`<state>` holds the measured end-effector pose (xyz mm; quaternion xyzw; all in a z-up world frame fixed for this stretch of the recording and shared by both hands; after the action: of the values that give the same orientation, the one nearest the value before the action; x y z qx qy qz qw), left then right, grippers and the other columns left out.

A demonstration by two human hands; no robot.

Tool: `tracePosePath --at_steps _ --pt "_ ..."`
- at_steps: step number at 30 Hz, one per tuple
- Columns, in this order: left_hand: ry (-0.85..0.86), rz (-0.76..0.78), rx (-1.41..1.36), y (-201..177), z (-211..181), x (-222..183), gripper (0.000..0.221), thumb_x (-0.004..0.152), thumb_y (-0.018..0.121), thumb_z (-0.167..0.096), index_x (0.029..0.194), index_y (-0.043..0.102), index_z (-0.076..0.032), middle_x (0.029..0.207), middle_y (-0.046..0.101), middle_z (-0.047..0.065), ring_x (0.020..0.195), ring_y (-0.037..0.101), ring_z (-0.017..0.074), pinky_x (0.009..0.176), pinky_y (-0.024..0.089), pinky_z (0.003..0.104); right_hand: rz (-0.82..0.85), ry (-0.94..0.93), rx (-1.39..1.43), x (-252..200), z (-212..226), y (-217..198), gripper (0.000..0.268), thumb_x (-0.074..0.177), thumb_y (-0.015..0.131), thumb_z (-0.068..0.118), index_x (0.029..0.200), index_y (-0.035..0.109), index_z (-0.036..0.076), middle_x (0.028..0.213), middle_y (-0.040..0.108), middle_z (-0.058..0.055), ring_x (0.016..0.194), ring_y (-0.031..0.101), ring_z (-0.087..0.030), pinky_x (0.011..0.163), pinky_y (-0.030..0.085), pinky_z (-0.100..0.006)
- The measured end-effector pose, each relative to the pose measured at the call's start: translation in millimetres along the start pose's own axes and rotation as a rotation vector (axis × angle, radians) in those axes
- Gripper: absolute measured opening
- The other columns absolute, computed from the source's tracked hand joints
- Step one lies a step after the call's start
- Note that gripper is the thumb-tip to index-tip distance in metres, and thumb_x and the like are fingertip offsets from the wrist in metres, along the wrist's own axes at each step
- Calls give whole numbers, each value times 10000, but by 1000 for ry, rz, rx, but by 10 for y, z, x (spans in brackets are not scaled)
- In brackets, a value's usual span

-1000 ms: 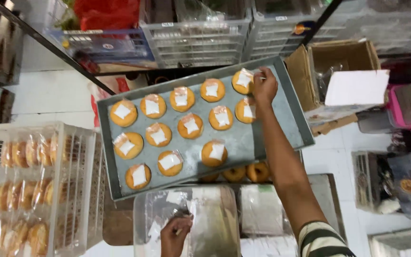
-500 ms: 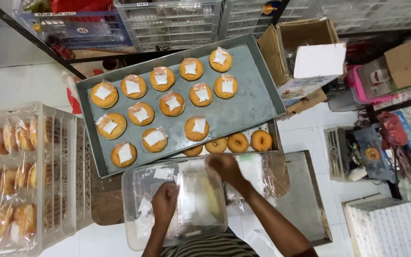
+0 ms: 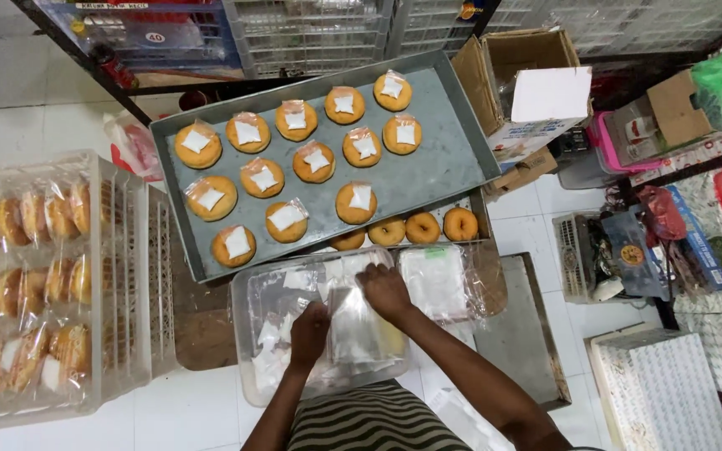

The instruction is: The person places small white squares of paper onto donuts on a metal tray and then places the donuts into individual plastic bags by hand.

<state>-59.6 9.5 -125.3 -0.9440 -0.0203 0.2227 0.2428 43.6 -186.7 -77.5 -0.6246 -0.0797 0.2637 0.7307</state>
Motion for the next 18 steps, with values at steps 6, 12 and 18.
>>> tracePosePath --at_steps 6,12,18 --pt "122 -51 -71 81 179 93 69 935 663 -265 991 697 -241 896 761 88 890 752 328 796 599 451 75 -109 95 114 -61 104 148 840 724 250 975 724 190 922 742 -53 997 652 -289 911 433 -473" --pt "21 80 -294 263 529 338 169 906 678 -269 1063 711 -215 978 773 93 869 737 262 806 604 408 111 -152 142 -11 256 -359 330 871 722 167 1197 701 122 1108 674 -123 1091 604 -316 929 454 -466" --pt "6 153 -501 319 734 399 205 947 674 -130 1149 656 -101 942 720 101 785 669 176 698 581 316 -64 -208 87 53 110 62 86 904 708 205 983 741 193 880 727 -35 906 693 -212 953 446 -413"
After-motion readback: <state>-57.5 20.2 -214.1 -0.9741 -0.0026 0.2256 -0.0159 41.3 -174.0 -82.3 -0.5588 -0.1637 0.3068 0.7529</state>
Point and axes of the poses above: each hand's wrist, its own x-axis towards the middle knuckle, its own y-axis out of the palm, z = x × y, the point moved 3 cm from there along x, towards the middle knuckle
